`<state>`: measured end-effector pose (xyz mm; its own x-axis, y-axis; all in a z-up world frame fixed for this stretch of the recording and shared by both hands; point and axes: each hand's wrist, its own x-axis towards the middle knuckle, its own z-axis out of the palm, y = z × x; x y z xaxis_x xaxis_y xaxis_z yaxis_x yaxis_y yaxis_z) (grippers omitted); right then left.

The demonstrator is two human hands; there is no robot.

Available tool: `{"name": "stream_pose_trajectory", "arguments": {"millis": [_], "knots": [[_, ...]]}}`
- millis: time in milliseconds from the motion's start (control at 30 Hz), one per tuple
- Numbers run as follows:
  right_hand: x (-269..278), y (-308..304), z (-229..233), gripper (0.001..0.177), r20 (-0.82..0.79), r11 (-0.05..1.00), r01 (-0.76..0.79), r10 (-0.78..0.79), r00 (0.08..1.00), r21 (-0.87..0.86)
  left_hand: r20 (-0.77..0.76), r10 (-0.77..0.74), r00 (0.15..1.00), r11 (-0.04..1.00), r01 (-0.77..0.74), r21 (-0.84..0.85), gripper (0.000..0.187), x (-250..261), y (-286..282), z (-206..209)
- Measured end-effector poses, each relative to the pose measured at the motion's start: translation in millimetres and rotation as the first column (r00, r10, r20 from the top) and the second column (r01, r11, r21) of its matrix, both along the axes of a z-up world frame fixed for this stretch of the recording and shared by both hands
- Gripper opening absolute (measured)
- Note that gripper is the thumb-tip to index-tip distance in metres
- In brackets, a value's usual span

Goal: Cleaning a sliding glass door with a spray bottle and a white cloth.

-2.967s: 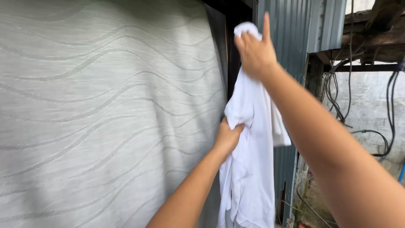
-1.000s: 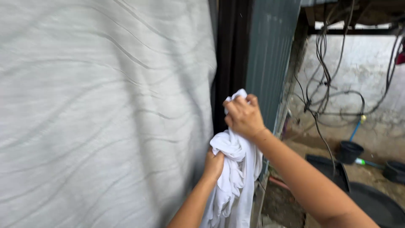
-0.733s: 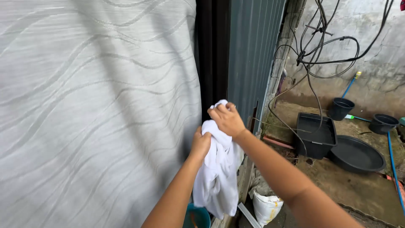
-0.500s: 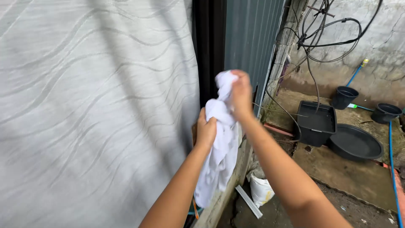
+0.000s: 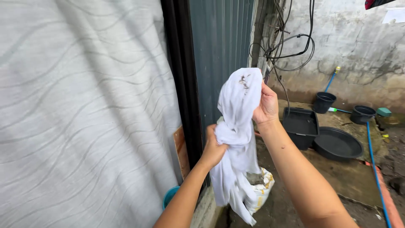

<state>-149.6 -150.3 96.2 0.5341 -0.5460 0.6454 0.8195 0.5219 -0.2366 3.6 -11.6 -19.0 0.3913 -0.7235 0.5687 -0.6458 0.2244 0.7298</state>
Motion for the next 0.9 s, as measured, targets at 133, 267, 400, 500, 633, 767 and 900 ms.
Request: {"name": "stream_pose_trajectory", "arguments": {"millis": [133, 267, 400, 500, 633, 767, 900], "knots": [[-2, 7, 11, 0.037, -0.081, 0.997, -0.014, 0.008, 0.997, -0.074, -0.511, -0.536, 0.672, 0.821, 0.555, -0.131, 0.074, -18, 14, 49], [1, 17, 15, 0.041, -0.059, 0.995, -0.098, 0.096, 0.994, -0.035, -0.53, -0.376, 0.76, 0.915, 0.395, -0.083, 0.06, -20, 2, 88], [-10, 5, 12, 0.033, -0.108, 0.987, 0.004, -0.021, 0.994, -0.159, -0.684, -0.555, 0.474, 0.831, 0.353, -0.43, 0.055, 17, -5, 116], [-18, 4, 6, 0.027, -0.312, 0.932, 0.191, -0.289, 0.905, -0.307, -0.722, -0.602, 0.342, 0.792, 0.367, -0.487, 0.056, 25, 13, 150], [-23, 13, -7, 0.038, -0.5, 0.92, 0.164, -0.336, 0.798, -0.356, -0.727, -0.579, 0.37, 0.81, 0.362, -0.461, 0.055, 37, 4, 167], [-25, -10, -58, 0.053, -0.658, 0.801, -0.021, -0.477, 0.584, -0.599, -0.717, -0.6, 0.355, 0.799, 0.31, -0.515, 0.056, 50, -11, 184], [-16, -23, -44, 0.046, -0.629, 0.782, 0.109, -0.567, 0.531, -0.613, -0.734, -0.507, 0.452, 0.862, 0.246, -0.444, 0.053, 72, -31, 193]]}}
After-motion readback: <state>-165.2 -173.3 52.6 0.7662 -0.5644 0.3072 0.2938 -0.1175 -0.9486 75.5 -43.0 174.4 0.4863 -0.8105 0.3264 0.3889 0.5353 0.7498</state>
